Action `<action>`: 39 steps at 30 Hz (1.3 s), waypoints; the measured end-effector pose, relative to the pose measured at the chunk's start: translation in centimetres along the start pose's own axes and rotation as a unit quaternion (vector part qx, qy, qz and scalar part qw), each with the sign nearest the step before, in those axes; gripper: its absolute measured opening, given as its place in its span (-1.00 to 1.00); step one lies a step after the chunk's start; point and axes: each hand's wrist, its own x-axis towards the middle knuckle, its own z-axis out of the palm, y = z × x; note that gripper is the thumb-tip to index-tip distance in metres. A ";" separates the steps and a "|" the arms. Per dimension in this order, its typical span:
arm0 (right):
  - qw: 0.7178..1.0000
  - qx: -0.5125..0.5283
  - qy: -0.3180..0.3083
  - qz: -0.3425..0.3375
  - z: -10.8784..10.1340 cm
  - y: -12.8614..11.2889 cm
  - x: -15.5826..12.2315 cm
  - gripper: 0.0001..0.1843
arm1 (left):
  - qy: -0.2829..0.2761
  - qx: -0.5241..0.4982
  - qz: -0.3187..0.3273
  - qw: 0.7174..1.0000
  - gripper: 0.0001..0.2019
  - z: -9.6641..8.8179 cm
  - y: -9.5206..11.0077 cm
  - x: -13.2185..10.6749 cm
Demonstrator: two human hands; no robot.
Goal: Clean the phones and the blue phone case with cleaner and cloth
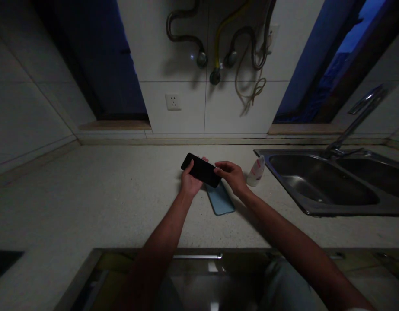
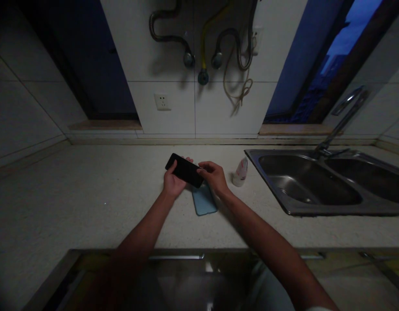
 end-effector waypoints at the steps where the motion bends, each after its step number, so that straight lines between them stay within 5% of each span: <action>1: 1.000 0.000 0.001 0.000 -0.1 0.1 0.0 -0.58 | -0.001 -0.002 -0.003 1.000 -0.79 0.0 0.0 0.0; 13: 0.991 -0.104 -0.001 -0.081 -1.3 0.2 0.8 -0.66 | 0.054 0.019 -0.011 0.998 -0.68 0.1 0.4 0.0; 18: 0.915 -0.342 0.067 -0.202 -3.4 -2.0 0.8 -0.73 | 0.072 0.034 0.009 0.997 -0.77 -0.2 0.6 0.1; 25: 0.811 -0.567 -0.035 -0.144 -3.2 -3.2 -0.3 -0.66 | 0.123 0.085 -0.015 0.989 -0.86 -0.8 0.6 0.7; 29: 0.813 -0.573 -0.082 -0.062 -2.9 -3.4 -0.5 -0.61 | 0.149 0.132 -0.055 0.978 -0.81 -1.2 1.1 0.8; 33: 0.773 -0.597 -0.199 0.083 -3.1 -2.5 -0.4 -0.58 | 0.168 0.185 -0.099 0.963 -0.71 -1.4 1.6 0.9; 39: 0.775 -0.576 -0.232 0.114 -2.8 -1.6 -0.2 -0.63 | 0.161 0.266 -0.142 0.940 -0.79 -1.0 1.3 0.6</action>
